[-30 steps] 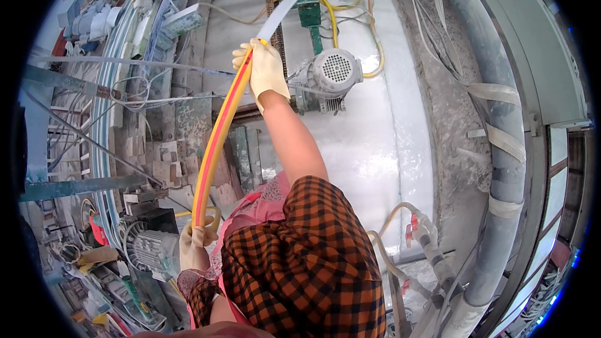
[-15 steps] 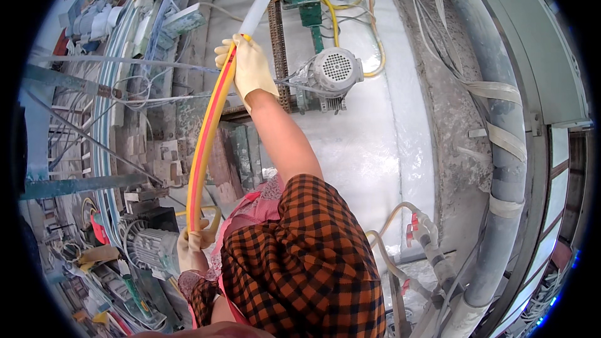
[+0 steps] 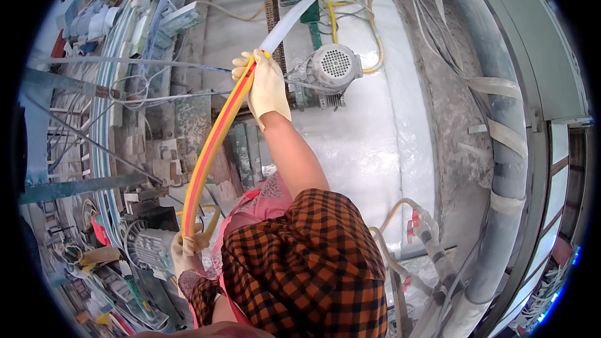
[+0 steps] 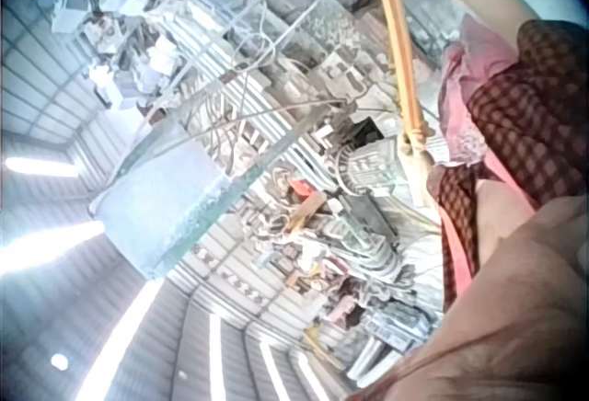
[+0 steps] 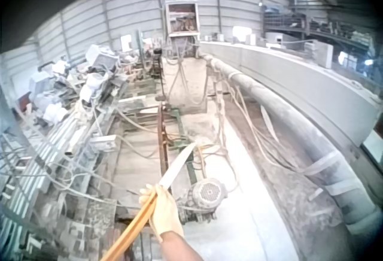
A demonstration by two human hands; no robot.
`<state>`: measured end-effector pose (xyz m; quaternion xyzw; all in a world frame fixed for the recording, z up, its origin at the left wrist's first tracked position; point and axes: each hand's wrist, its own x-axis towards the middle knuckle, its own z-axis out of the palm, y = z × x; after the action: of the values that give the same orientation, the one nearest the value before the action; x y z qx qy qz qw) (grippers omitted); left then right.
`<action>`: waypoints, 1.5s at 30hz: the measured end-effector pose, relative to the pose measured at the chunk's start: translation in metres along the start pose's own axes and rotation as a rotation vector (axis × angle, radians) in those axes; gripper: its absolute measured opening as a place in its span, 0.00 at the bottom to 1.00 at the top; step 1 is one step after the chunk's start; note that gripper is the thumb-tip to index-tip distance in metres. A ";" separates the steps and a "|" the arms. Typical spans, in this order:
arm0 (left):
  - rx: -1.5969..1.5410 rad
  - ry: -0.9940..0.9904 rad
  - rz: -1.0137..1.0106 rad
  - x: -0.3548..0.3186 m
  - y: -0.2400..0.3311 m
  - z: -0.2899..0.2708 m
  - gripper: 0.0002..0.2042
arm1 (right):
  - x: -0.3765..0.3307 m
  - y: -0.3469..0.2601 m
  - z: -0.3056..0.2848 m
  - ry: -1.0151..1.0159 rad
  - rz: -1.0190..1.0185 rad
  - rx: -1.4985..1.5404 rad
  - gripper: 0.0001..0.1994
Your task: The person uses a hose to spray water on a wet, dusty floor in a workshop. They move the hose around to cover different areas, rinsing the surface and machinery.
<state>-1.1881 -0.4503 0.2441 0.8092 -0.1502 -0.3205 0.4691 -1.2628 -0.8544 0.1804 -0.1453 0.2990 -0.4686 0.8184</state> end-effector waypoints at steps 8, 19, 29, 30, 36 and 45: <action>0.040 0.012 0.027 0.001 0.005 -0.003 0.38 | 0.006 0.012 -0.014 0.048 0.041 0.025 0.17; 0.051 0.006 0.052 0.000 0.013 0.000 0.40 | 0.011 0.019 -0.022 0.031 0.071 0.049 0.21; 0.113 -0.010 0.068 -0.003 0.023 -0.006 0.38 | 0.015 0.022 -0.022 0.026 0.099 0.094 0.20; 0.125 -0.001 0.063 -0.003 0.024 -0.005 0.37 | 0.016 0.023 -0.022 0.030 0.097 0.098 0.19; 0.100 0.032 0.070 -0.003 0.023 0.000 0.36 | 0.009 0.019 -0.022 0.086 0.038 0.070 0.18; 0.135 0.062 0.017 -0.002 0.041 0.013 0.39 | 0.006 0.007 -0.017 0.108 -0.013 0.029 0.18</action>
<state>-1.1953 -0.4789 0.2749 0.8472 -0.1639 -0.2804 0.4204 -1.2665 -0.8550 0.1614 -0.1101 0.3350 -0.4854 0.8000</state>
